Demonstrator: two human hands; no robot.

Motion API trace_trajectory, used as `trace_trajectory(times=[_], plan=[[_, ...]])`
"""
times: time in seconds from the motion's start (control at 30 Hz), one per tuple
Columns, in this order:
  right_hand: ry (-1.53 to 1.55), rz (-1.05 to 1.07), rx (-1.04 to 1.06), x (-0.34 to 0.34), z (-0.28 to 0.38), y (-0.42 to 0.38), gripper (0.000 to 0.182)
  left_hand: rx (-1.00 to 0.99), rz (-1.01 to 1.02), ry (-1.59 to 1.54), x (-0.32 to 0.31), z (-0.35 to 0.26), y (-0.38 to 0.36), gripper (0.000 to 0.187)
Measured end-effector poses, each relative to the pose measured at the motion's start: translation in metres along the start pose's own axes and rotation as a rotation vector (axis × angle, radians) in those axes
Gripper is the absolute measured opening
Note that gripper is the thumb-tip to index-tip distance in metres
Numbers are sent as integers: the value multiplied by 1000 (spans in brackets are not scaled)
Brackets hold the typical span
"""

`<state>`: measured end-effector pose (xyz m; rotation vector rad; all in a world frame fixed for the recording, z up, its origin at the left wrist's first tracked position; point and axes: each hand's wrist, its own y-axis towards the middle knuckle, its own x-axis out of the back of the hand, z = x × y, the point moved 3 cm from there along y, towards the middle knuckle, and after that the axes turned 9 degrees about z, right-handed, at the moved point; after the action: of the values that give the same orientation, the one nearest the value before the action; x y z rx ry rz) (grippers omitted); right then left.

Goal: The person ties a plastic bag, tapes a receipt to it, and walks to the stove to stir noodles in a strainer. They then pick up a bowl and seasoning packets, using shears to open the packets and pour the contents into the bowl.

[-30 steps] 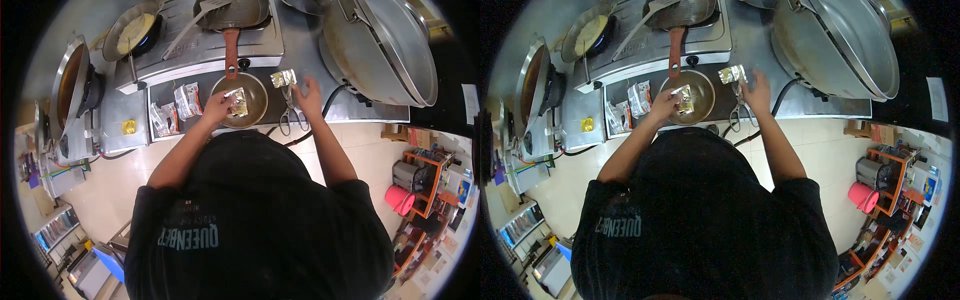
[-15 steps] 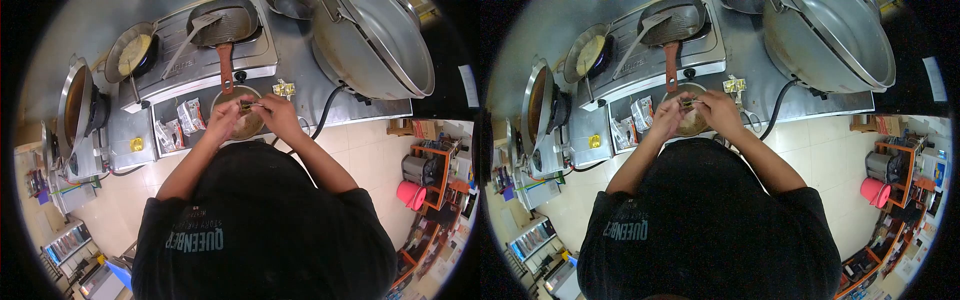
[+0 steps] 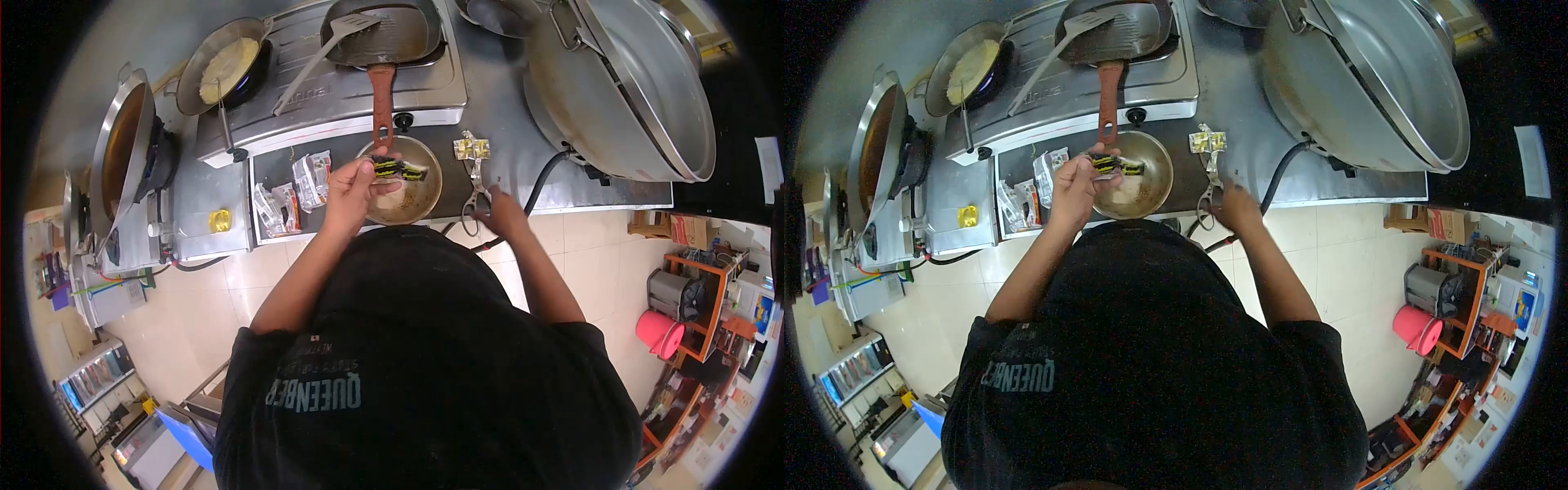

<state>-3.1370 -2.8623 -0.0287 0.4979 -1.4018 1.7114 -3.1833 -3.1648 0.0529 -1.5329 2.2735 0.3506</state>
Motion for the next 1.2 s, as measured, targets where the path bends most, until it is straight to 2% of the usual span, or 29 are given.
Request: trace_trajectory(times=[0.1, 0.17, 0.27, 0.37, 0.47, 0.5, 0.6, 0.63, 0.73, 0.77, 0.9, 1.1, 1.2], plan=[[-65, -199, 94, -38, -7, -1, 65, -47, 24, 3, -3, -10, 1, 35], [-59, -317, 129, -51, -13, 8, 61, -14, -47, -18, -3, -11, 0, 34], [-10, -221, 26, -42, -13, 16, 58, -2, -124, -38, -9, -17, 2, 31], [85, -179, 66, -41, -35, 22, 62, 11, -135, 1, -15, -28, 5, 25], [440, 66, 141, 4, -36, -10, 66, 15, -125, 74, -20, -36, 5, 22], [541, 105, 135, 14, -35, -19, 73, 11, -116, 99, -21, -38, 5, 22], [929, -64, 508, 57, 12, -57, 71, 39, -47, 176, -19, -39, 4, 19], [988, -29, 490, 81, 35, -74, 68, 35, -45, 174, -21, -39, 4, 18], [509, -35, 498, 124, 65, -98, 68, 41, -27, 198, -28, -41, 6, 17], [450, -81, 576, 132, 78, -102, 71, 51, -20, 224, -31, -42, 6, 18], [380, -119, 615, 144, 105, -107, 74, 76, -1, 340, -39, -45, 7, 24], [387, 9, 574, 142, 119, -102, 77, 29, 57, 249, -47, -46, 7, 44], [405, -50, 633, 140, 119, -102, 73, 3, 65, 273, -55, -52, 2, 47]])
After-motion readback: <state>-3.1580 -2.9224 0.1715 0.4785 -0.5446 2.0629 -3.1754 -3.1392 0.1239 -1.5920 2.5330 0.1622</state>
